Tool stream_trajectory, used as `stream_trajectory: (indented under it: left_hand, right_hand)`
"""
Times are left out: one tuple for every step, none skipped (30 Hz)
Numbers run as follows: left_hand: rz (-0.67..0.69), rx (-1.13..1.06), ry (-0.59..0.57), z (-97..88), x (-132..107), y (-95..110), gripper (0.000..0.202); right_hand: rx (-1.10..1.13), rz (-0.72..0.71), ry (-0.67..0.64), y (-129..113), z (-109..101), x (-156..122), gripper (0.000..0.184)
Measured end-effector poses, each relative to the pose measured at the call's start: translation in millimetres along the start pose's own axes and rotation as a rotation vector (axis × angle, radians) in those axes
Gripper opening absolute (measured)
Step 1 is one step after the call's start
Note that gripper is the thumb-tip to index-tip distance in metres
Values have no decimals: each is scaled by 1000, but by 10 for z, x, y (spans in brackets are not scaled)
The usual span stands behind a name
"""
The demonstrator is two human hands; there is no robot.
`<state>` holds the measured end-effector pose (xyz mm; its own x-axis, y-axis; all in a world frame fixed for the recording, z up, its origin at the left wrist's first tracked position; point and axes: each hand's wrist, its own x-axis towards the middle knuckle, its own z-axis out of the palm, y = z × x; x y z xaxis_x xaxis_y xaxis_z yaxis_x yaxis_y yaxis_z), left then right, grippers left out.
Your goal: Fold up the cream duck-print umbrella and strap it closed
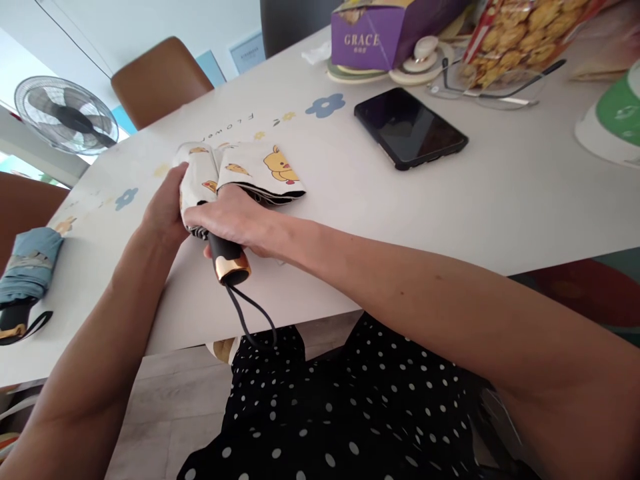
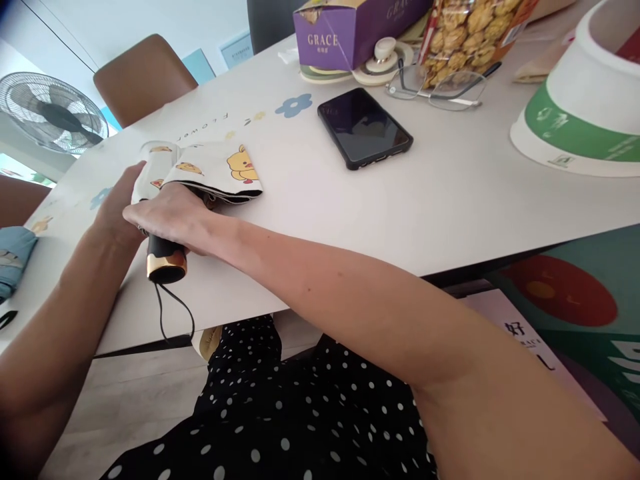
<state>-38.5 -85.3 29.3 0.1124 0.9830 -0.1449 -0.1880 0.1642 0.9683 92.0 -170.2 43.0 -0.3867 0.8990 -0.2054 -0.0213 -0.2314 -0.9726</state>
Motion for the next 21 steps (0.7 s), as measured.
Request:
stream_trajectory:
  left_hand:
    - [7,3,-7,-5,-4,-4,7]
    - [17,7,-16,-13,-6,-9,8]
    - [25,11,-23,-26,-5,-15,9]
    - [30,13,-28,-41,-1,-21,11]
    - [35,15,-26,-60,7,-29,13]
    - [43,13,-16,-81,17,-36,16]
    - [50,10,1,-102,29,-42,19]
    - [56,3,21,-121,39,-47,23]
    - [61,-6,41,-136,48,-49,25]
    - [63,-18,54,-147,53,-48,28]
    - [61,-31,57,-154,54,-44,30]
    - [57,-43,53,-155,51,-38,32]
    - [53,-55,45,-153,44,-29,33]
    - [52,-69,36,-149,33,-19,36]
    - [50,-83,25,-144,19,-10,38]
    - [53,-97,12,-141,4,-1,41]
    - [58,-110,0,-139,-11,7,44]
    - [67,-120,-11,-139,-26,14,46]
    - [81,-128,-21,-140,-40,22,46]
    - [100,-133,-25,-142,-52,32,47]
    - [122,-136,-25,-145,-63,44,47]
  right_hand:
    - [37,0,-10,9,1,1,11]
    - [71,0,-17,16,0,1,12]
    - [100,-2,-23,23,-3,-1,14]
    - [121,-4,-28,27,-7,-4,15]
    - [138,-9,-33,30,-14,-8,16]
    - [154,-13,-38,31,-21,-11,16]
    - [169,-15,-42,31,-30,-14,16]
    - [185,-19,-47,31,-38,-15,16]
    - [203,-26,-54,31,-47,-15,15]
    - [222,-34,-63,32,-54,-13,15]
    - [239,-43,-73,34,-60,-10,15]
    - [254,-55,-85,38,-64,-6,15]
    - [265,-65,-97,44,-67,0,16]
    - [268,-70,-109,51,-67,6,16]
    - [265,-69,-118,59,-66,12,16]
    - [258,-66,-127,68,-64,17,16]
    - [249,-63,-137,76,-62,21,17]
    - [238,-59,-144,82,-59,23,17]
    - [228,-52,-151,86,-58,22,19]
    - [220,-44,-158,87,-58,20,20]
    - [217,-32,-166,86,-59,15,21]
